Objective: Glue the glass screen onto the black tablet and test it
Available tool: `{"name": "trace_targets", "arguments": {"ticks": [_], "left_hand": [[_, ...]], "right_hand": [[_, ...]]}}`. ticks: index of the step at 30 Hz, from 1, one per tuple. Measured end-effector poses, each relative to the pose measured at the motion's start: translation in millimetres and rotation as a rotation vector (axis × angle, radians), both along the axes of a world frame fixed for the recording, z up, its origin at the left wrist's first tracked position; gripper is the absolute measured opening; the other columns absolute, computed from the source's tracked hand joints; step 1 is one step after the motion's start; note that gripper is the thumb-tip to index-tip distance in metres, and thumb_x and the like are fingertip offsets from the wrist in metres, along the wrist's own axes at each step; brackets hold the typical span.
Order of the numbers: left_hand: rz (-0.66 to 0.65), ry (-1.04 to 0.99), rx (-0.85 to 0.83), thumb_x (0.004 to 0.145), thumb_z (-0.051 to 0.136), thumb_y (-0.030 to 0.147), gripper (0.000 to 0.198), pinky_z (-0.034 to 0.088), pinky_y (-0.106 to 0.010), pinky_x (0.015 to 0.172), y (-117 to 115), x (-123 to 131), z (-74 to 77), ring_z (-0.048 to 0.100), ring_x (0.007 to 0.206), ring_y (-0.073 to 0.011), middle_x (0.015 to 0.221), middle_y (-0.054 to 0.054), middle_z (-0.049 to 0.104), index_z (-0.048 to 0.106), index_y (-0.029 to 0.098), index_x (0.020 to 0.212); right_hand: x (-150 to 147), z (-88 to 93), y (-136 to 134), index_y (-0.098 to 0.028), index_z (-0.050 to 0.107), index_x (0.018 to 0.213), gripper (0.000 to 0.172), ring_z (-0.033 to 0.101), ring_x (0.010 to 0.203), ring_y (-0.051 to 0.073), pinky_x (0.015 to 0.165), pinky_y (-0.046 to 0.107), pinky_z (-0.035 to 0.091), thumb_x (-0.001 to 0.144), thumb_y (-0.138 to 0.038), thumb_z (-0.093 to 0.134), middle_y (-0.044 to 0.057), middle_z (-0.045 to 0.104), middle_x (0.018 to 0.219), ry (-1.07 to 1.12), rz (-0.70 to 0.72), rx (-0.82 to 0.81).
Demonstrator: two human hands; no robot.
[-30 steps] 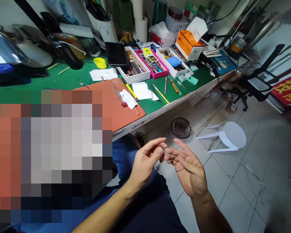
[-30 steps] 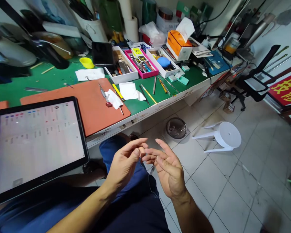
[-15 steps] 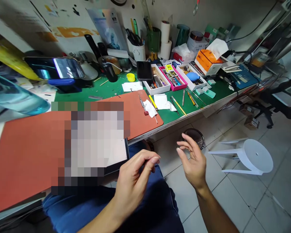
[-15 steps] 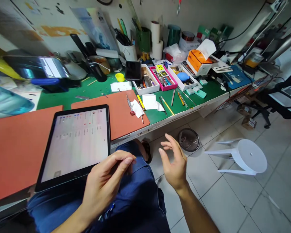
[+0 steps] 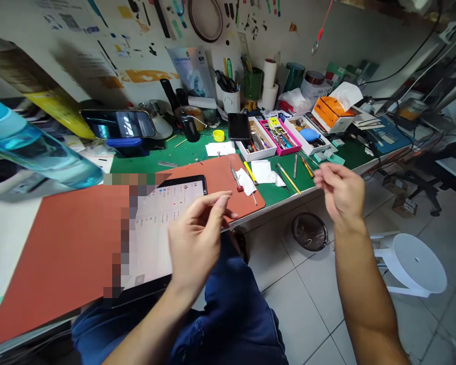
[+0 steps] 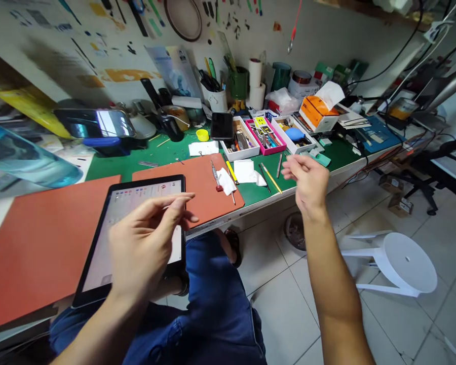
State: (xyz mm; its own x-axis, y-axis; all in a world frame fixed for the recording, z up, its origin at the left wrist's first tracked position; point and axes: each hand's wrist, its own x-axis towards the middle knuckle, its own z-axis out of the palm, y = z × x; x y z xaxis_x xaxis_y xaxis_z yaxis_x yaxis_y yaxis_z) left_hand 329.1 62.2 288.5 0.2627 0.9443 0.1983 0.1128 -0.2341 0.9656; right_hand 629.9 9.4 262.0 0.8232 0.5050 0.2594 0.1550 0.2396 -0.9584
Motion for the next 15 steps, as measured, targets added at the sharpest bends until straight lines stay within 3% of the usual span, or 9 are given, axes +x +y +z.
{"name": "trace_targets", "arguments": {"ticks": [4, 6, 7, 10, 15], "left_hand": [[-0.097, -0.158, -0.177, 0.1, 0.076, 0.044, 0.025, 0.058, -0.024, 0.063, -18.7, 44.0, -21.1, 0.075, 0.071, -0.0159, 0.086, -0.003, 0.083, 0.084, 0.022, 0.107], [-0.244, -0.17, -0.257, 0.103, 0.072, 0.043, 0.024, 0.062, -0.026, 0.069, -37.8, 63.6, -41.3, 0.078, 0.075, -0.0171, 0.093, -0.004, 0.085, 0.085, 0.023, 0.111], [-0.3, -0.179, -0.25, 0.104, 0.071, 0.041, 0.024, 0.064, -0.027, 0.074, -48.0, 71.3, -52.0, 0.08, 0.082, -0.0186, 0.099, -0.004, 0.086, 0.085, 0.024, 0.111], [-0.472, -0.141, -0.139, 0.104, 0.072, 0.034, 0.02, 0.065, -0.033, 0.096, -74.2, 84.8, -79.7, 0.082, 0.1, -0.0216, 0.113, -0.003, 0.086, 0.085, 0.027, 0.117], [-0.579, -0.173, 0.018, 0.1, 0.077, 0.023, 0.022, 0.066, -0.034, 0.103, -90.4, 89.4, -98.4, 0.082, 0.11, -0.0215, 0.121, 0.0, 0.085, 0.086, 0.031, 0.117]], "right_hand": [[-37.8, -11.9, -92.3, -0.019, 0.082, 0.081, 0.033, 0.065, 0.052, 0.012, 0.044, 0.022, 0.049, 0.066, -0.04, 0.103, 0.003, 0.076, 0.068, 0.371, 0.16, -0.1], [-73.0, -26.3, -125.3, -0.02, 0.083, 0.082, 0.033, 0.069, 0.052, 0.016, 0.045, 0.025, 0.054, 0.067, -0.042, 0.103, 0.005, 0.078, 0.067, 0.502, 0.219, -0.194], [-90.0, -33.9, -135.9, -0.02, 0.084, 0.085, 0.034, 0.073, 0.057, 0.018, 0.052, 0.028, 0.06, 0.069, -0.043, 0.103, 0.007, 0.081, 0.072, 0.536, 0.183, -0.211], [-124.6, -52.9, -149.5, -0.022, 0.086, 0.102, 0.034, 0.083, 0.085, 0.024, 0.083, 0.038, 0.069, 0.082, -0.049, 0.095, 0.009, 0.086, 0.097, 0.495, -0.009, -0.174], [-133.0, -59.6, -158.5, -0.023, 0.082, 0.121, 0.039, 0.082, 0.105, 0.028, 0.103, 0.049, 0.063, 0.091, -0.048, 0.087, 0.01, 0.085, 0.114, 0.511, -0.02, -0.139]]}}
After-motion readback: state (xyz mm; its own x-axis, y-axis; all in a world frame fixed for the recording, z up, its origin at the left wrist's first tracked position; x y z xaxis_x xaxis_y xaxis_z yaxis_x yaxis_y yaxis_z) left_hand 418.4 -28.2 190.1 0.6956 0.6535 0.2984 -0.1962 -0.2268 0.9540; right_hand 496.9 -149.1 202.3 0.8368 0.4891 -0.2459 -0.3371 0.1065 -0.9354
